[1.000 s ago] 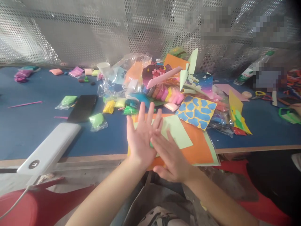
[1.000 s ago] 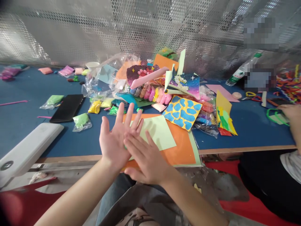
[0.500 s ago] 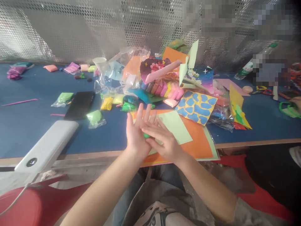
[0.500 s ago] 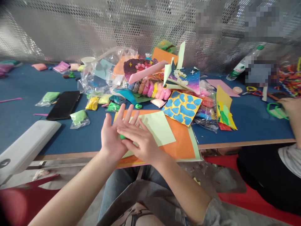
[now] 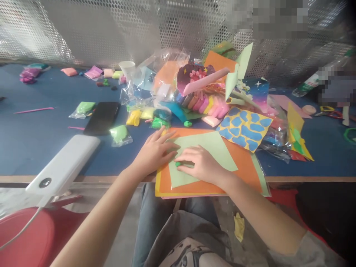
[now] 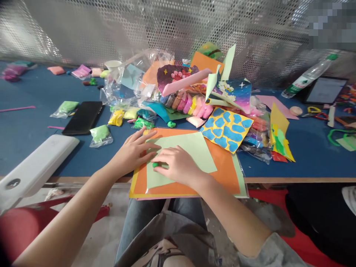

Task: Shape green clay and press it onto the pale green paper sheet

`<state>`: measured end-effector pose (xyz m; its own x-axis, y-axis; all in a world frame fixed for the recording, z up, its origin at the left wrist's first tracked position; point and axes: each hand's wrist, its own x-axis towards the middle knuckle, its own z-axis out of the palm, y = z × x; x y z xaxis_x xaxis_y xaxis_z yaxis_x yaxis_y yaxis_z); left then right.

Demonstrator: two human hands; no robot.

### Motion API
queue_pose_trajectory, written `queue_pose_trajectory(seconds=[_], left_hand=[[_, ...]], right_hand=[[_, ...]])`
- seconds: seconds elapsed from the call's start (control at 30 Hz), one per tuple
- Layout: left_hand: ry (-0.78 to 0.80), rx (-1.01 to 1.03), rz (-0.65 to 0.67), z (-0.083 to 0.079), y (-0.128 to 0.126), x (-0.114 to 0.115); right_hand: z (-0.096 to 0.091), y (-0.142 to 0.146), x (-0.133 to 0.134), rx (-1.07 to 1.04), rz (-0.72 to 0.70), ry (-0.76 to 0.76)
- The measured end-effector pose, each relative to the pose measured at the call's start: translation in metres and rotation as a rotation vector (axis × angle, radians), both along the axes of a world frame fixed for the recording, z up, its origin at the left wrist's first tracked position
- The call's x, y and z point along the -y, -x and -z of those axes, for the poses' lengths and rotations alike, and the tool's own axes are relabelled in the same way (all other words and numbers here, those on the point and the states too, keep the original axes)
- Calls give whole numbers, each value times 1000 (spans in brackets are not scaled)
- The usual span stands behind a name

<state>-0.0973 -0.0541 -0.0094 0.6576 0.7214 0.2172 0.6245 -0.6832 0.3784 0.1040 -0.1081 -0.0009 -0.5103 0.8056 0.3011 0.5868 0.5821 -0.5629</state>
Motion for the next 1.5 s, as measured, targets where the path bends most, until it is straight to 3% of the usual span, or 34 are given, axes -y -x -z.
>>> queue_pose_trajectory(seconds=[0.13, 0.5, 0.63, 0.77, 0.83, 0.97, 1.13, 1.3, 1.4, 1.5], left_hand=[[-9, -12, 2, 1, -1, -1], [-9, -35, 4, 3, -1, -1], [-18, -35, 10, 3, 0, -1], [-9, -40, 9, 2, -1, -1], [-8, -45, 10, 1, -1, -1], [-12, -45, 32, 1, 0, -1], [-29, -43, 53, 3, 2, 0], [-102, 55, 32, -1, 3, 1], [-250, 189, -33, -6, -1, 0], [-385, 169, 13, -10, -10, -1]], right_hand=[[6, -1, 2, -26, -19, 37], [6, 1, 5, 14, -33, -48], [-3, -4, 4, 40, -24, -49], [-23, -19, -18, 66, 208, -9], [-27, -25, -38, 191, 347, -61], [-20, -23, -77, 547, 504, -91], [-11, -10, -97, 635, 621, -76], [-17, -13, -85, 390, 632, -29], [-20, -15, -65, 14, 469, 169], [-18, -10, -48, -377, 239, 440]])
